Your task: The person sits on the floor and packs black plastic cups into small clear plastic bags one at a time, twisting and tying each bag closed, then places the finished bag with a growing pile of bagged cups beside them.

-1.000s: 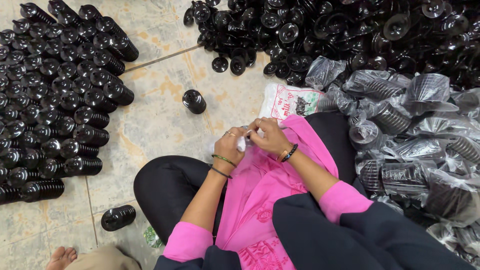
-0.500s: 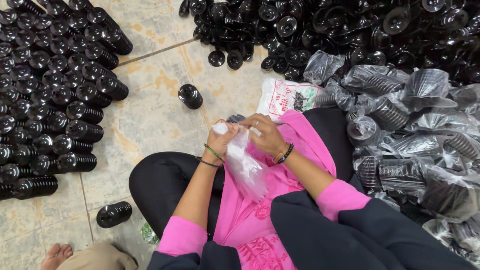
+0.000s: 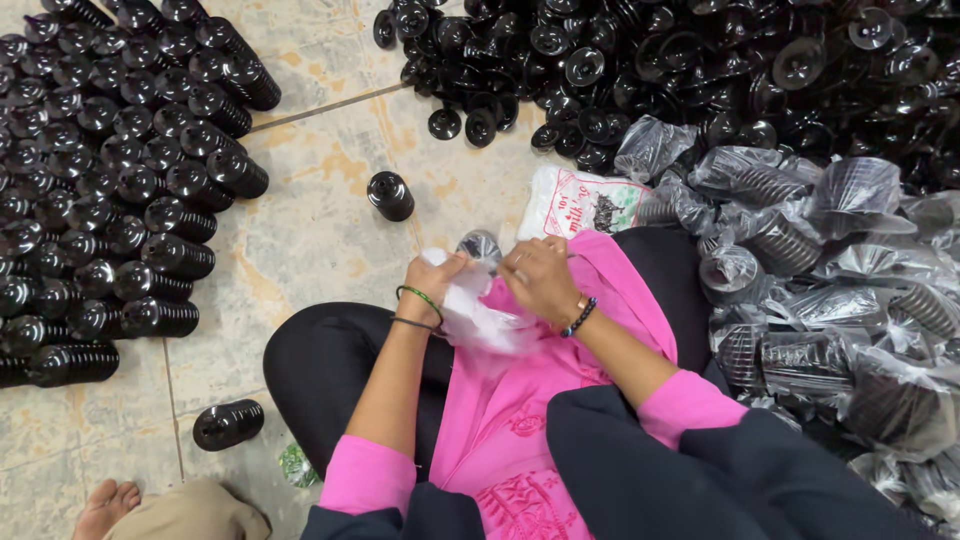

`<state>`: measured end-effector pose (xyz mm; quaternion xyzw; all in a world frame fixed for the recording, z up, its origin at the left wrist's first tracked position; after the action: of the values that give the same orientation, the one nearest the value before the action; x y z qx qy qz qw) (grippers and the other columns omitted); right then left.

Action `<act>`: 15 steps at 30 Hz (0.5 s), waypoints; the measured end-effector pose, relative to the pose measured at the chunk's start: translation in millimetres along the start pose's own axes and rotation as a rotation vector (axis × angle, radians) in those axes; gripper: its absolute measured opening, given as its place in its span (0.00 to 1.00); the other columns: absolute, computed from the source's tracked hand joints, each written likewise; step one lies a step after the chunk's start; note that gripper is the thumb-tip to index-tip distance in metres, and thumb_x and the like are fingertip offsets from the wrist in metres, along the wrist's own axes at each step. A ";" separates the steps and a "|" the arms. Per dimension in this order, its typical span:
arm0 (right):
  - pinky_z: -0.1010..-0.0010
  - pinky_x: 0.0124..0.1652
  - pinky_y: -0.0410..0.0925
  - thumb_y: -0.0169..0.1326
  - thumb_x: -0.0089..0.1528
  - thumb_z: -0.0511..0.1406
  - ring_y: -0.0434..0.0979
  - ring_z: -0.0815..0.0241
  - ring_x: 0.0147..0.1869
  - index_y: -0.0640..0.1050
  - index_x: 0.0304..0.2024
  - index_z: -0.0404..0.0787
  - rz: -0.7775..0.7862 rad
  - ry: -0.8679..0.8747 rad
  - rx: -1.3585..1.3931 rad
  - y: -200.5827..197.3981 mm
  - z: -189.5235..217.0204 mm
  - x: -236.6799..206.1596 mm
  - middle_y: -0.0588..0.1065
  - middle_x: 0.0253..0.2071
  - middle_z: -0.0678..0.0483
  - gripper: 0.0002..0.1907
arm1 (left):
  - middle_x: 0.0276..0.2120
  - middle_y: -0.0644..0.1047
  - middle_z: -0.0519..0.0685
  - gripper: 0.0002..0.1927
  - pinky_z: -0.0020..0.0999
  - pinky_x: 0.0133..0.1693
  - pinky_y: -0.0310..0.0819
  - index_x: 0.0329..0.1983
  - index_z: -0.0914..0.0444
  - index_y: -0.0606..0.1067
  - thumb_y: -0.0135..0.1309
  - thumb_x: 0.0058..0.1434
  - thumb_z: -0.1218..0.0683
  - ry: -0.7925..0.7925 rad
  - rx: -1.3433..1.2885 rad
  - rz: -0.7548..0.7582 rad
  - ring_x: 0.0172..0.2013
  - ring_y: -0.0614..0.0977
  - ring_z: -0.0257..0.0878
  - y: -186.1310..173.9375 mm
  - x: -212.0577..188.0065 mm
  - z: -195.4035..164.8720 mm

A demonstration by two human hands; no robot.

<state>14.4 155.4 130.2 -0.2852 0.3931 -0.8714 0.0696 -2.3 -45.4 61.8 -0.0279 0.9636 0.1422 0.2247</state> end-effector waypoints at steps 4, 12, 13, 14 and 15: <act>0.62 0.52 0.57 0.57 0.55 0.32 0.75 0.52 0.50 0.79 0.39 0.42 -0.038 -0.144 0.079 -5.1 9.0 -3.4 0.79 0.41 0.49 0.10 | 0.29 0.78 0.43 0.07 0.27 0.33 0.73 0.34 0.61 0.74 0.61 0.64 0.56 0.088 0.214 0.348 0.31 0.77 0.31 4.8 -1.0 0.4; 0.63 0.43 0.70 0.55 0.67 0.32 0.80 0.53 0.41 0.76 0.40 0.36 0.042 0.191 0.382 2.0 -9.4 2.0 0.79 0.36 0.50 0.04 | 0.35 0.81 0.57 0.08 0.45 0.37 0.75 0.40 0.64 0.72 0.59 0.64 0.57 0.871 0.846 0.139 0.37 0.82 0.57 31.8 -34.6 -17.7; 0.64 0.44 0.70 0.55 0.64 0.31 0.80 0.53 0.42 0.75 0.42 0.35 0.059 0.179 0.474 2.6 -11.1 2.9 0.79 0.37 0.50 0.06 | 0.35 0.80 0.58 0.07 0.46 0.37 0.75 0.40 0.64 0.72 0.58 0.64 0.58 0.900 0.859 0.108 0.37 0.82 0.58 34.2 -38.0 -19.7; 0.65 0.46 0.70 0.55 0.61 0.31 0.80 0.54 0.43 0.75 0.45 0.34 0.077 0.167 0.567 3.0 -12.8 3.7 0.79 0.38 0.50 0.10 | 0.35 0.80 0.57 0.07 0.46 0.37 0.75 0.40 0.64 0.72 0.58 0.65 0.58 0.883 0.830 0.106 0.37 0.82 0.58 35.8 -39.9 -21.6; 0.67 0.48 0.71 0.56 0.58 0.30 0.79 0.54 0.44 0.74 0.47 0.33 0.096 0.154 0.662 3.9 -13.9 4.5 0.79 0.39 0.49 0.15 | 0.35 0.80 0.57 0.07 0.46 0.36 0.75 0.40 0.64 0.71 0.58 0.65 0.58 0.865 0.804 0.102 0.37 0.82 0.57 36.2 -41.0 -24.1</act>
<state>2.6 160.1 122.0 -0.1616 0.1059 -0.9664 0.1695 20.0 -18.0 110.0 0.0502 0.9461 -0.2477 -0.2027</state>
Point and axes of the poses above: each hand's wrist, its own x-axis towards the middle knuckle, its own y-axis out of the palm, z = x × y, the point moved 2 cm from there along x, towards the middle knuckle
